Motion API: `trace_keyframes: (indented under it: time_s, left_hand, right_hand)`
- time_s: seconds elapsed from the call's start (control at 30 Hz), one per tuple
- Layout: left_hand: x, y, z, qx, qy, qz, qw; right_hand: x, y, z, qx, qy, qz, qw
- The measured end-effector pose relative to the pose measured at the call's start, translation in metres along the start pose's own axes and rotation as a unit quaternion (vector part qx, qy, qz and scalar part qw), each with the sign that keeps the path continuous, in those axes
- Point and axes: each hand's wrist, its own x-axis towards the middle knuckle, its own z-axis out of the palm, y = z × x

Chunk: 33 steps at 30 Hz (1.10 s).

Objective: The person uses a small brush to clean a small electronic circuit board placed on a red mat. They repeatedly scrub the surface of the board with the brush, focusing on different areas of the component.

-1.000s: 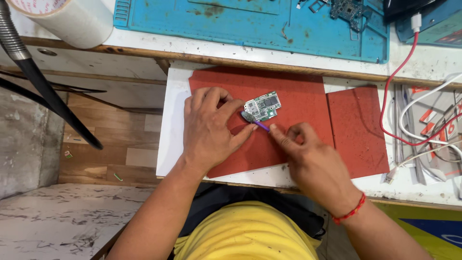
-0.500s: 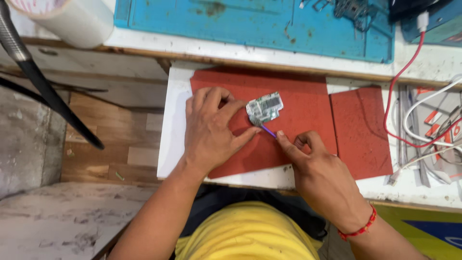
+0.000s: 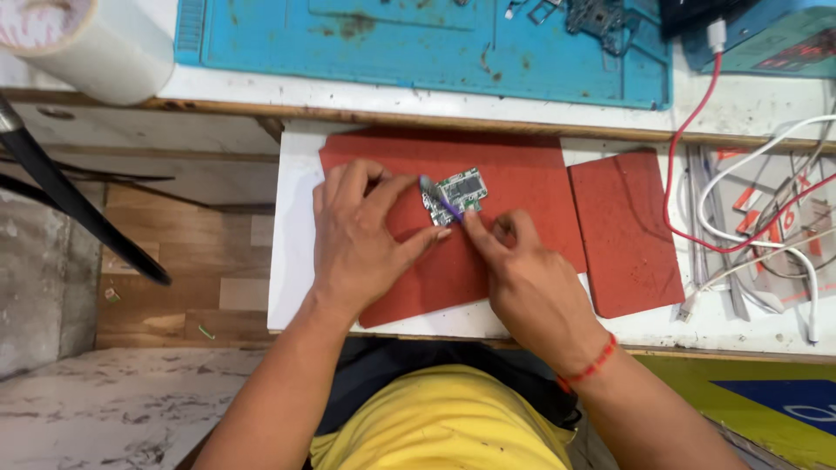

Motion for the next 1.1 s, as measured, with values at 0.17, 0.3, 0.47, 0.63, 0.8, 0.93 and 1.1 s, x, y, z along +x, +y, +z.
trace_keyframes:
  time_s: [0.17,0.3,0.47,0.63,0.8,0.93,1.1]
  left_hand:
    - [0.007,0.000,-0.005,0.027,-0.015,0.007,0.999]
    - [0.005,0.007,-0.007,0.051,-0.041,0.025,0.998]
    - [0.011,0.009,-0.006,0.050,-0.038,0.026,0.998]
    - [0.011,0.011,-0.006,0.028,-0.037,-0.009,0.999]
    - [0.008,0.008,-0.006,0.021,-0.033,-0.011,0.999]
    - [0.008,0.012,-0.008,0.016,-0.035,-0.020,0.999]
    - [0.010,0.013,-0.010,0.018,-0.041,-0.017,0.999]
  right_hand:
    - [-0.004,0.016,-0.011,0.032,0.105,-0.032,0.993]
    - [-0.014,0.003,0.001,0.075,0.032,-0.023,0.996]
    - [-0.008,-0.007,-0.001,0.080,0.084,-0.014,0.993]
    - [-0.006,-0.007,-0.007,0.039,0.051,-0.005,0.998]
    - [-0.011,-0.007,0.001,0.053,0.056,-0.070,0.995]
    - [-0.004,0.002,-0.003,0.066,0.070,0.018,0.995]
    - [-0.009,-0.007,-0.001,0.130,0.077,0.013,0.988]
